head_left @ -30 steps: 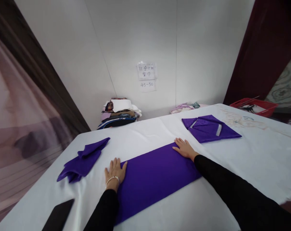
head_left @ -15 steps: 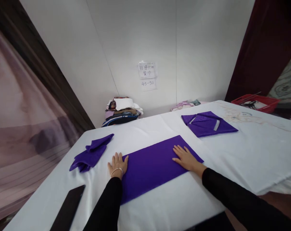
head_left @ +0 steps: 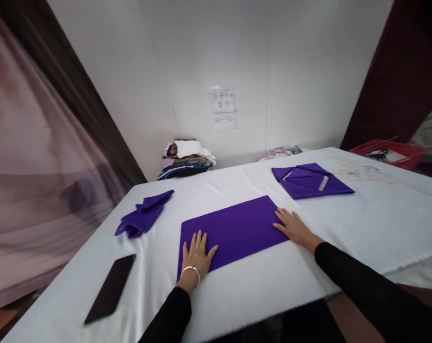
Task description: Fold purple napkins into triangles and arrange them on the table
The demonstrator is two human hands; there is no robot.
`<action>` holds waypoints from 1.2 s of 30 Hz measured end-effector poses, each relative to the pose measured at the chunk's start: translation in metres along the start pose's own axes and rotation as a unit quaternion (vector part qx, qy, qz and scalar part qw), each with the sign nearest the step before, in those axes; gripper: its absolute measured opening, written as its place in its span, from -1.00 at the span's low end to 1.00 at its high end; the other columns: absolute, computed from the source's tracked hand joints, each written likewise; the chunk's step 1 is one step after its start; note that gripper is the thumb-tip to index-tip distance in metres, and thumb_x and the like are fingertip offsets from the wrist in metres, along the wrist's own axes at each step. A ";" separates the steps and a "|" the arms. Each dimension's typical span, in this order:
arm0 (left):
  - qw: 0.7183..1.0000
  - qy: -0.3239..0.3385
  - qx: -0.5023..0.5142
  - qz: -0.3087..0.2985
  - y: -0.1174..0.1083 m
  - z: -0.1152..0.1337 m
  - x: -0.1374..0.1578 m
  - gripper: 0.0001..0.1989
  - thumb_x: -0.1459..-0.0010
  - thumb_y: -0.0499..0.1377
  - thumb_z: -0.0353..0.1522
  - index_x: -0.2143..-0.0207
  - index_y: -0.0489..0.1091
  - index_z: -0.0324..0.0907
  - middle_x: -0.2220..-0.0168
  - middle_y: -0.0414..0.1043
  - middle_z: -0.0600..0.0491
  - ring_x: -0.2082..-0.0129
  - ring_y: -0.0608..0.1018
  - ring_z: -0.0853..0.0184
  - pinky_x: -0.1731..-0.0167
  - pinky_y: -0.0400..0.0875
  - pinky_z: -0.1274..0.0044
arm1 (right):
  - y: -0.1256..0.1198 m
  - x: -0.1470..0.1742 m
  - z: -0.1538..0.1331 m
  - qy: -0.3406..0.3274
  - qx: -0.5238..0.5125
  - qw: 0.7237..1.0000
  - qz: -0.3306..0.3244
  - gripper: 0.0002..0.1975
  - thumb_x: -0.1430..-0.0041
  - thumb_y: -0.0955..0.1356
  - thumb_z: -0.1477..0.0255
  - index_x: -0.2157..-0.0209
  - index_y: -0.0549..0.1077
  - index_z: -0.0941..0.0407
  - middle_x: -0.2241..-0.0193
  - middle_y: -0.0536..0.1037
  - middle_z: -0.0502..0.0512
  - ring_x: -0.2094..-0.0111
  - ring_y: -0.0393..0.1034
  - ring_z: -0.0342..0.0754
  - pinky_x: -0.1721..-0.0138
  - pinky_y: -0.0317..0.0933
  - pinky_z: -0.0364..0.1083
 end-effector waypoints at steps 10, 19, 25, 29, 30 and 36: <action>0.984 -0.176 -0.006 -0.003 -0.012 -0.083 0.043 -0.36 -0.20 -0.23 -0.09 -0.21 -0.04 -0.31 -0.27 -0.15 -0.11 -0.25 -0.06 0.13 -0.15 -0.17 0.11 | -0.004 0.000 -0.049 -0.016 -0.001 0.999 0.040 -0.28 -0.18 -0.03 0.01 -0.18 0.12 0.19 -0.24 -0.02 0.26 -0.25 -0.27 0.17 -0.15 -0.36 0.25; 0.999 -0.003 0.046 0.014 -0.003 0.044 0.019 -0.36 -0.19 -0.33 -0.04 -0.23 -0.06 -0.15 -0.28 -0.16 0.04 -0.27 -0.11 0.22 -0.20 -0.23 0.18 | 0.011 -0.005 -0.184 -0.188 -0.053 0.980 0.041 -0.33 -0.19 -0.01 0.04 -0.17 0.16 0.15 -0.20 0.12 0.22 -0.22 -0.11 0.12 -0.14 -0.21 0.22; 0.994 -0.104 0.038 0.003 0.000 -0.048 0.044 -0.32 -0.18 -0.39 -0.02 -0.24 -0.10 -0.17 -0.29 -0.18 0.05 -0.27 -0.13 0.22 -0.19 -0.20 0.19 | 0.039 0.000 -0.044 -0.187 -0.023 0.977 0.095 -0.45 -0.16 -0.02 0.16 0.11 0.47 -0.06 -0.15 0.23 0.13 -0.20 -0.12 0.29 -0.02 -0.26 0.40; 0.990 -0.142 0.020 -0.004 -0.002 -0.087 0.062 -0.36 -0.21 -0.39 -0.07 -0.23 -0.10 -0.17 -0.29 -0.17 0.06 -0.27 -0.13 0.23 -0.19 -0.20 0.20 | 0.062 0.004 0.039 -0.199 -0.034 0.963 0.176 -0.48 0.01 0.09 0.06 0.24 0.54 -0.08 -0.09 0.29 0.28 -0.14 -0.04 0.41 -0.02 -0.41 0.43; 0.990 -0.143 0.017 -0.003 -0.003 -0.091 0.064 -0.37 -0.21 -0.39 -0.07 -0.23 -0.09 -0.16 -0.29 -0.17 0.06 -0.27 -0.13 0.24 -0.19 -0.20 0.20 | 0.066 0.004 0.050 -0.196 -0.040 0.962 0.185 -0.49 0.04 0.10 0.04 0.25 0.54 -0.10 -0.08 0.29 0.27 -0.14 -0.05 0.43 -0.03 -0.42 0.42; 0.982 -0.183 0.043 0.013 -0.009 -0.064 0.051 -0.38 -0.21 -0.29 -0.11 -0.22 -0.05 -0.25 -0.28 -0.15 -0.07 -0.26 -0.09 0.17 -0.19 -0.17 0.19 | 0.046 0.006 -0.006 -0.126 -0.025 0.984 0.122 -0.45 -0.04 0.05 0.11 0.17 0.50 -0.01 -0.13 0.22 0.28 -0.20 -0.16 0.35 -0.04 -0.36 0.43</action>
Point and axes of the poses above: each hand's wrist, its own x-axis away from the middle knuckle, its own y-axis out of the palm, z = x × y, the point moved 7 cm from there along -x, towards the middle knuckle
